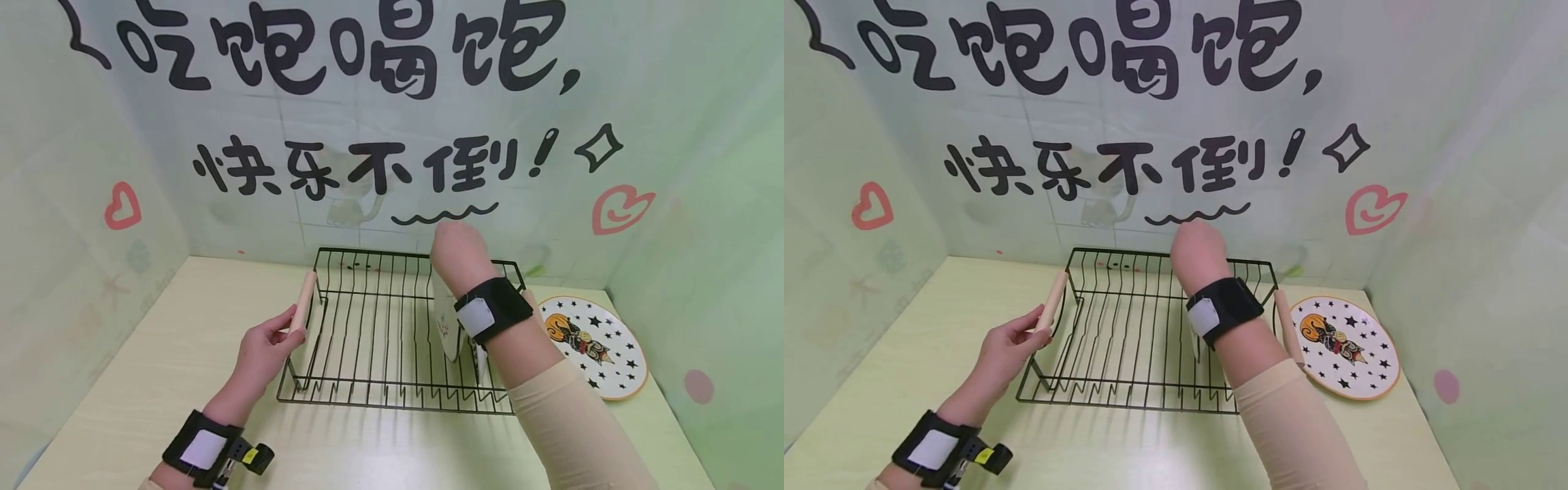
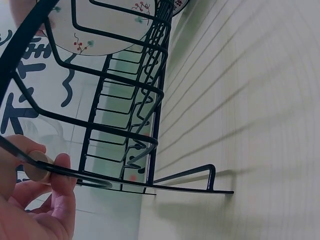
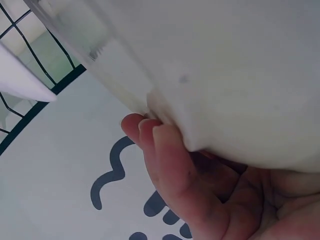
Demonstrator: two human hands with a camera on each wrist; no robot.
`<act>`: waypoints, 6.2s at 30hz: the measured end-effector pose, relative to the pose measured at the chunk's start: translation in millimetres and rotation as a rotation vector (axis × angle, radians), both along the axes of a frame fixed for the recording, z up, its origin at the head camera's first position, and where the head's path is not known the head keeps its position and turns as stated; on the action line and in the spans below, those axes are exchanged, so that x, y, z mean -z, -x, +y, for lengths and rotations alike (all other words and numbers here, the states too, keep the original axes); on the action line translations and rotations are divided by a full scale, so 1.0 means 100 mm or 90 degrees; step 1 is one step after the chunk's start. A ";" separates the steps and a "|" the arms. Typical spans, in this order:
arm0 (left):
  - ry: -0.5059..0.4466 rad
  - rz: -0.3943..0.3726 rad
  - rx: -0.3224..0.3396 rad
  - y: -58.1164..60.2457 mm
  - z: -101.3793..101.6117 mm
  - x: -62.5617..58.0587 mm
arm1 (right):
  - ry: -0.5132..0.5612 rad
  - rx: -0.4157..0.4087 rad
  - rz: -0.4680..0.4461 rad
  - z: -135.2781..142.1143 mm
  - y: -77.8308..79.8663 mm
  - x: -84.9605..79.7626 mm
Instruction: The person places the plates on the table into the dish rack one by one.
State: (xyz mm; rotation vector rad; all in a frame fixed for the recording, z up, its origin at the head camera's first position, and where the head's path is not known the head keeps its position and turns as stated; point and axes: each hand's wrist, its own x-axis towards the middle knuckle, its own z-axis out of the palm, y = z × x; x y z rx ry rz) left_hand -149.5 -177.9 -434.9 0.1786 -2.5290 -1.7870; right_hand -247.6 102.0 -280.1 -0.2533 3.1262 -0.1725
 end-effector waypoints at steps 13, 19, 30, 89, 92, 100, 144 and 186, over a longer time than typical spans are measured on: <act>-0.005 -0.003 -0.004 -0.02 0.00 -0.01 | -0.019 0.016 -0.037 -0.04 0.00 0.10; -0.010 -0.007 -0.009 -0.02 0.00 -0.01 | -0.018 0.013 -0.050 -0.04 0.00 0.14; -0.012 -0.005 -0.012 -0.01 0.00 -0.03 | 0.037 0.011 -0.090 -0.02 -0.05 0.18; -0.006 0.012 -0.024 -0.03 -0.03 0.04 | 0.024 -0.011 -0.145 0.04 -0.07 0.30; -0.010 0.019 -0.026 -0.02 -0.03 0.04 | 0.017 -0.026 -0.132 -0.01 -0.07 0.30; -0.024 0.018 -0.026 -0.02 -0.02 0.03 | 0.045 -0.002 -0.123 -0.15 -0.11 0.30; -0.032 0.008 -0.024 0.01 -0.04 0.03 | -0.008 -0.006 -0.210 -0.06 -0.09 0.33; -0.042 0.023 -0.012 -0.07 -0.05 0.05 | -0.084 -0.063 -0.046 -0.31 -0.27 0.41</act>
